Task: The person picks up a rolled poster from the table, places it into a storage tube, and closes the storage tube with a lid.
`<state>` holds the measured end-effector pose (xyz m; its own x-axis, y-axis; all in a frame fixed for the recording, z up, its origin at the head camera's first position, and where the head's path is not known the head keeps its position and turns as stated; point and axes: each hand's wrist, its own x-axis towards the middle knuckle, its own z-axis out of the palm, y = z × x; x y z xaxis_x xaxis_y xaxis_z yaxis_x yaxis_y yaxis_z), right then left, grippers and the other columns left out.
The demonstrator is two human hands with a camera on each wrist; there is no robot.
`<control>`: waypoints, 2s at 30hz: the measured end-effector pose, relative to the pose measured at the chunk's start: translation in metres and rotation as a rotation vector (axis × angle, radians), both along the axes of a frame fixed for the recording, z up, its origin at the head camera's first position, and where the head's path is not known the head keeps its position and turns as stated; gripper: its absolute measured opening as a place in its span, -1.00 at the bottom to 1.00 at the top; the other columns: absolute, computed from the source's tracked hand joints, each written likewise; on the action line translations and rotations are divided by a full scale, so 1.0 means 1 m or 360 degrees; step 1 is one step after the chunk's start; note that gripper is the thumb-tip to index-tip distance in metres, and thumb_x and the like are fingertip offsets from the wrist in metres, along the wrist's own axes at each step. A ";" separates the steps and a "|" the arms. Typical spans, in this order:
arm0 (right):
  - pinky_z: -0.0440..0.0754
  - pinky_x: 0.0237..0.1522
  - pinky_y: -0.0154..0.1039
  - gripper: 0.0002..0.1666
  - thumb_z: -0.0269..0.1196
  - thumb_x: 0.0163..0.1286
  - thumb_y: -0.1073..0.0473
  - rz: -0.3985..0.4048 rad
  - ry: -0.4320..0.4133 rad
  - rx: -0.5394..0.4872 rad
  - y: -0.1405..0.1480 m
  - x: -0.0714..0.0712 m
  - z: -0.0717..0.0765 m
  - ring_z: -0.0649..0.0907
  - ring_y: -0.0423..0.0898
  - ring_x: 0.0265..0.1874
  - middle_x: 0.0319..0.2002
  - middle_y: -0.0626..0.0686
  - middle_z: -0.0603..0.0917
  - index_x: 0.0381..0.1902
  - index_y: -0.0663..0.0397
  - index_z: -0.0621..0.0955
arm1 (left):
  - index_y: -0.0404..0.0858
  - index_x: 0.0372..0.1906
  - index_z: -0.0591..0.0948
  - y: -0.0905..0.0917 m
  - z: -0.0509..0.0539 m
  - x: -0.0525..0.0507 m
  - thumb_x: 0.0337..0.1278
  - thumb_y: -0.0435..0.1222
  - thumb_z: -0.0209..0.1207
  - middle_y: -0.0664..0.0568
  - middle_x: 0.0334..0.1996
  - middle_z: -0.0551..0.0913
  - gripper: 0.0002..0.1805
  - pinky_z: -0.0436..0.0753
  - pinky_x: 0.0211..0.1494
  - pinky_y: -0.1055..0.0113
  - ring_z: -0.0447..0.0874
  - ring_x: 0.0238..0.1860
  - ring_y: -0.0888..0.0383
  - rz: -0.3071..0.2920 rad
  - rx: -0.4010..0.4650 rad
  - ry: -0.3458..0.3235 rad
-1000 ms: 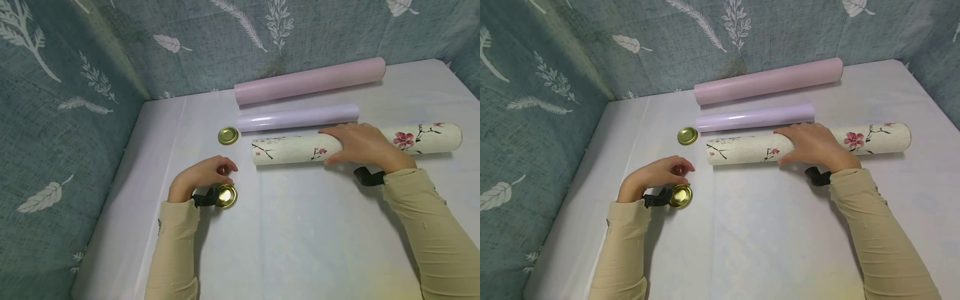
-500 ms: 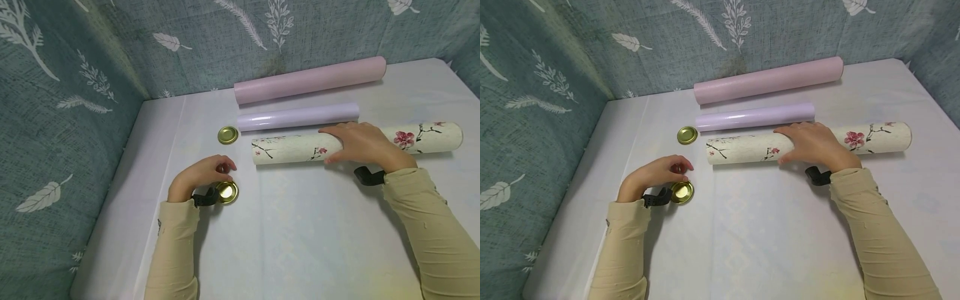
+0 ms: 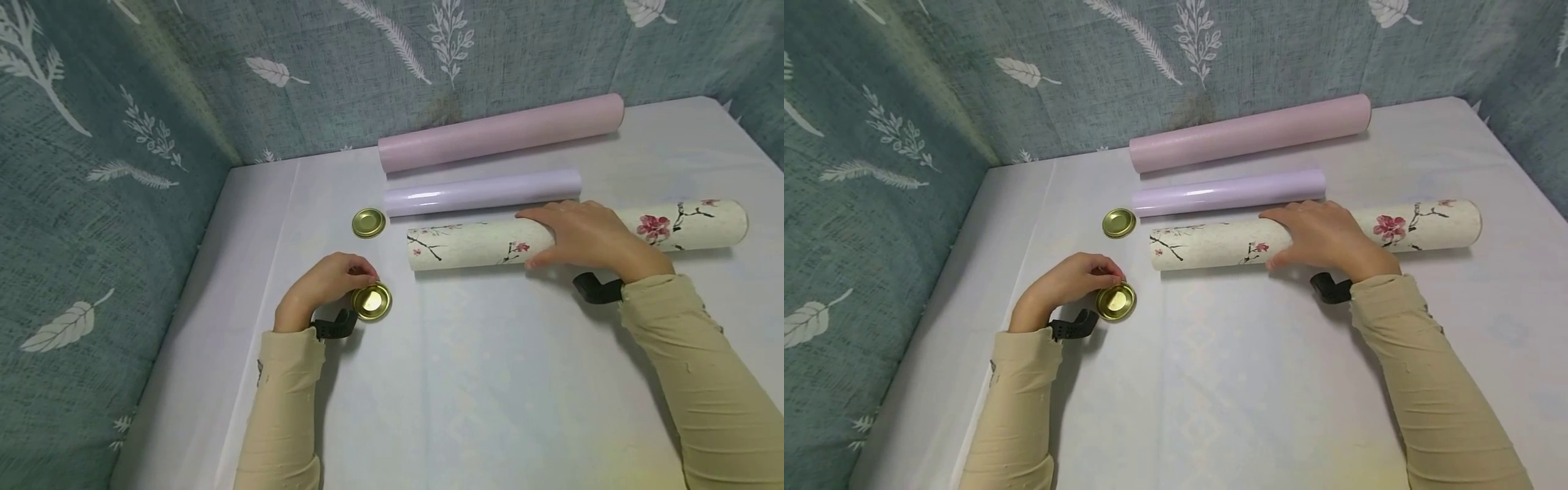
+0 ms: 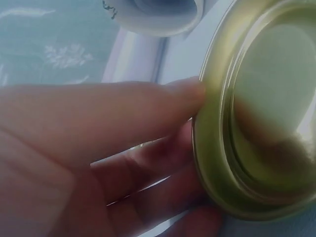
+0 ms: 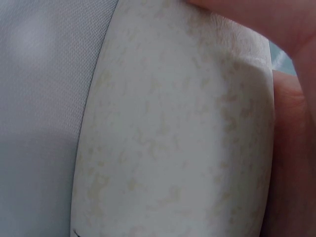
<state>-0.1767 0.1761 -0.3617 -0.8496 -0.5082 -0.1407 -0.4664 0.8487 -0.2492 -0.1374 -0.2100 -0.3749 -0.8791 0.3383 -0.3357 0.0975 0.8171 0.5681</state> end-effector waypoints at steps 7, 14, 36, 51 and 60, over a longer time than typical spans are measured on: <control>0.29 -0.03 0.14 0.10 0.28 -0.23 -0.46 0.0011 0.0045 -0.0009 0.000 -0.001 -0.001 0.39 0.12 0.08 0.13 0.11 0.43 0.27 -0.16 0.29 | -0.15 -0.30 0.59 0.000 0.001 0.000 0.16 -0.18 0.08 0.11 -0.36 0.59 -0.85 0.42 -0.13 0.28 0.45 -0.28 0.17 0.0058 0.0007 -0.0004; 0.29 -0.04 0.14 0.08 0.30 -0.23 -0.44 0.0003 0.0044 -0.0011 0.000 -0.001 -0.001 0.39 0.11 0.09 0.13 0.12 0.43 0.26 -0.16 0.30 | -0.14 -0.29 0.54 0.003 -0.004 -0.005 0.20 -0.19 0.04 0.08 -0.37 0.54 -0.87 0.40 -0.22 0.30 0.41 -0.33 0.15 0.0135 0.0039 0.0031; 0.26 0.00 0.14 0.08 0.29 -0.24 -0.46 -0.0003 0.0056 -0.0040 -0.004 0.000 -0.006 0.38 0.09 0.11 0.13 0.05 0.44 0.26 -0.18 0.31 | -0.17 -0.31 0.58 0.018 -0.009 -0.031 0.17 -0.21 0.07 0.03 -0.44 0.54 -0.86 0.42 -0.31 0.29 0.45 -0.42 0.13 0.0248 -0.0038 0.0121; 0.28 -0.02 0.15 0.08 0.26 -0.24 -0.48 -0.0024 0.0054 -0.0019 0.003 0.003 -0.004 0.40 0.08 0.10 0.12 0.06 0.45 0.26 -0.20 0.31 | -0.19 -0.05 0.44 0.040 0.002 -0.023 -0.08 -0.02 0.24 -0.04 -0.23 0.43 -0.50 0.42 -0.22 0.26 0.42 -0.29 0.12 -0.0029 -0.0113 0.0030; 0.26 0.00 0.16 0.07 0.27 -0.23 -0.47 -0.0020 0.0059 -0.0036 0.000 0.001 -0.002 0.39 0.09 0.10 0.12 0.05 0.45 0.25 -0.19 0.31 | -0.07 0.03 0.32 0.045 0.004 -0.017 -0.32 0.17 0.29 -0.08 0.00 0.24 -0.25 0.43 -0.09 0.10 0.35 -0.01 0.05 -0.0006 -0.0365 0.0070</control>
<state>-0.1754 0.1761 -0.3634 -0.8605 -0.5000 -0.0978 -0.4648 0.8490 -0.2513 -0.1542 -0.1648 -0.3709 -0.8935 0.2608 -0.3655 0.1215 0.9241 0.3625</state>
